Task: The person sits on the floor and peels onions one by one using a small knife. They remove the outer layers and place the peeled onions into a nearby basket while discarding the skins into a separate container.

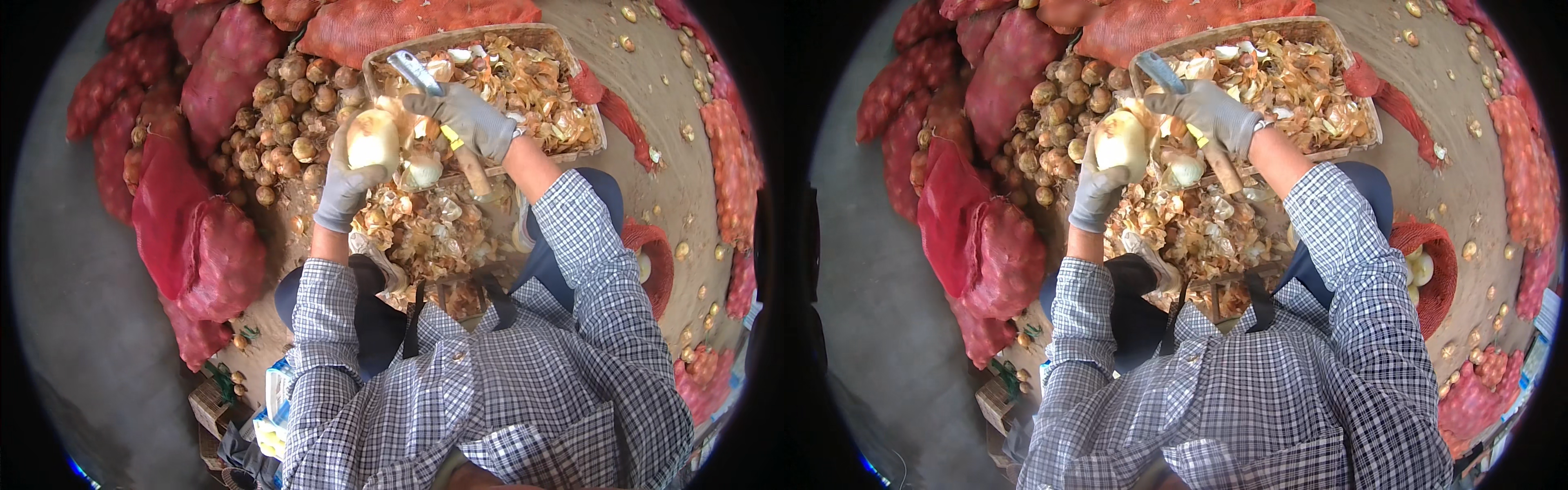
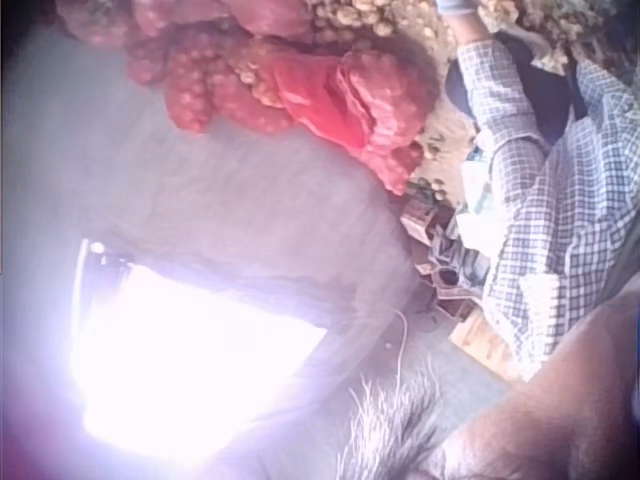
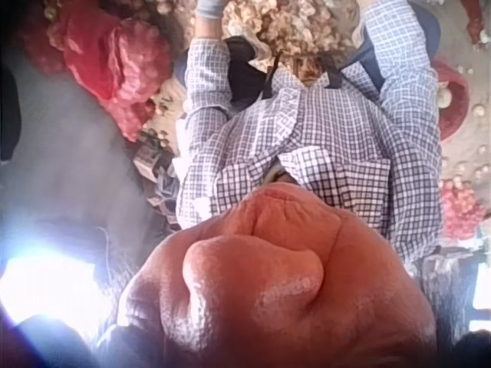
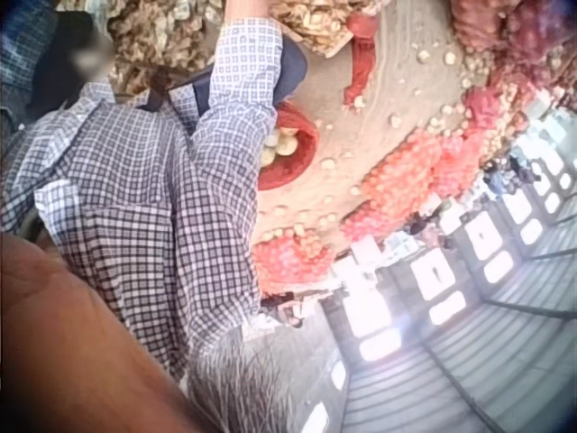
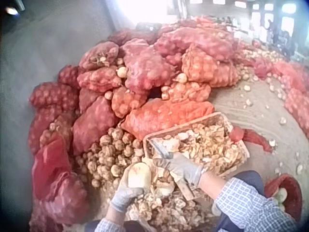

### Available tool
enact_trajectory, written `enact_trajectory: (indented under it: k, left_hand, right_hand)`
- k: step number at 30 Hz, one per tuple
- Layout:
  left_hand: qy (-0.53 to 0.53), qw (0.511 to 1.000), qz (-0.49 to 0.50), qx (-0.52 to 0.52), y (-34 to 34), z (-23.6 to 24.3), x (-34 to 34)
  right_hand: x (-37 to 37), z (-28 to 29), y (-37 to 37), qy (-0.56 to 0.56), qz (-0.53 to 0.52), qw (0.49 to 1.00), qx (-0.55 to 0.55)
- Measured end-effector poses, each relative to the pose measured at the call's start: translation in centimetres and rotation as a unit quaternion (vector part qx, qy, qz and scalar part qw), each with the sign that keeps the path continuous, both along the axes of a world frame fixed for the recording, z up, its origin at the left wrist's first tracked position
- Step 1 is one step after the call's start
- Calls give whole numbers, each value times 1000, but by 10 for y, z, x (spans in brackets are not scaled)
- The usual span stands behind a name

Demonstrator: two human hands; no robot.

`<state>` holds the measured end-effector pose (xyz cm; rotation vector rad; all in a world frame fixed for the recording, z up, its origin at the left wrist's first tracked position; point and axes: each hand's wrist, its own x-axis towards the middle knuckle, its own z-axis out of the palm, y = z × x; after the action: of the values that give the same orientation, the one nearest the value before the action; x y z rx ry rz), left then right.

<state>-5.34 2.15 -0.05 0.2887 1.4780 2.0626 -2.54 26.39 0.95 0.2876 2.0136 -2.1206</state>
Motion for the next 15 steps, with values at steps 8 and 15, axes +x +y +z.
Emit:
enact_trajectory:
  k: [8, 15]
  left_hand:
    - [200, 961, 4, -192, 3, -2, 3]
    - [478, 803, 39, -355, -11, -27, -6]
  right_hand:
    - [0, -9, -13, -3, 24, 994, 106]
    - [17, 29, -15, 52, 98, 994, -8]
